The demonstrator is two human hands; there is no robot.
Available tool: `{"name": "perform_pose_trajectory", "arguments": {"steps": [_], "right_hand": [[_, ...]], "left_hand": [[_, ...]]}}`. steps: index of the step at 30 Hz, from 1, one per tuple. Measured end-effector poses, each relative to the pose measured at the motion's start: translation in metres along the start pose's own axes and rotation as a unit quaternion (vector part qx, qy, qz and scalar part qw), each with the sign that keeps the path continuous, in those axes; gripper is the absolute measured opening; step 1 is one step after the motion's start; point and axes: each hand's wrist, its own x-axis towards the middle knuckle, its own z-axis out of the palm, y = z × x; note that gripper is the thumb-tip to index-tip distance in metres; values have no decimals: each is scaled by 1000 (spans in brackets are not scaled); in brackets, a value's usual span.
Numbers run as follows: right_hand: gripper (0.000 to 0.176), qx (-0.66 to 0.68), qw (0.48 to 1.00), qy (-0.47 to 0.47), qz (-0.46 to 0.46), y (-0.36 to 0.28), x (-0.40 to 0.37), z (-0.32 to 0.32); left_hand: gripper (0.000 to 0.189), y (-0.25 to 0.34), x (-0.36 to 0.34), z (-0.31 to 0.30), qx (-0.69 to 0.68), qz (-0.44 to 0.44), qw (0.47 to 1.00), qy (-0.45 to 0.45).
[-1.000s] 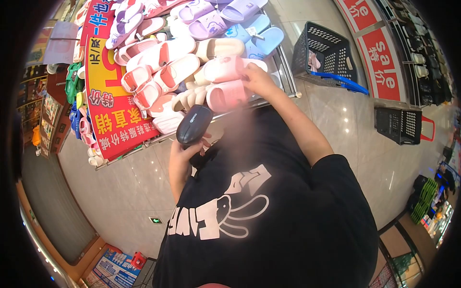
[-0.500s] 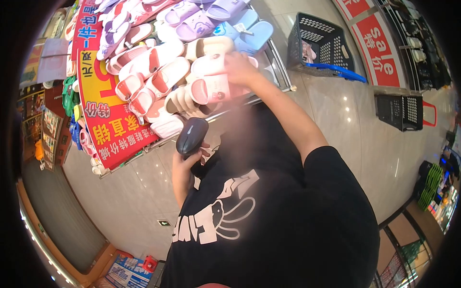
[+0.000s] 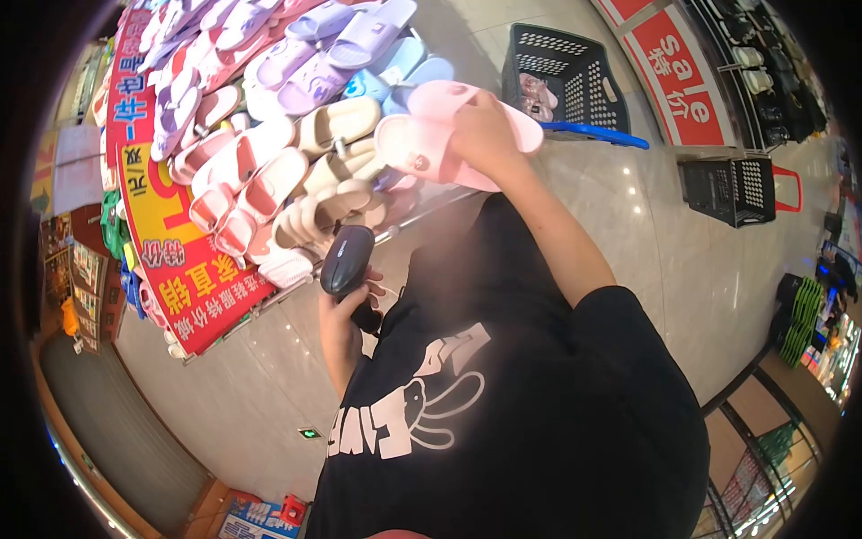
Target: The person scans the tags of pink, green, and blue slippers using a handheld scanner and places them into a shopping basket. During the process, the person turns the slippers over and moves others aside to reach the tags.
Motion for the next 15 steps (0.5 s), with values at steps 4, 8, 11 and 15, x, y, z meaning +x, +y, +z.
{"name": "perform_pose_trajectory", "arguments": {"steps": [4,8,11,15], "right_hand": [[16,118,978,6,169,81,-12,-32],[19,126,943,44,307,181,-18,-61],[21,45,964,64,256,265,-16,-80],[22,-69,954,-32,291,383,-6,-61]], "left_hand": [[35,1,26,50,41,-32,998,-19],[30,-4,71,135,70,-83,993,-49],[27,-29,109,204,50,-132,988,-62],[31,-61,148,278,77,-191,975,-85]]}}
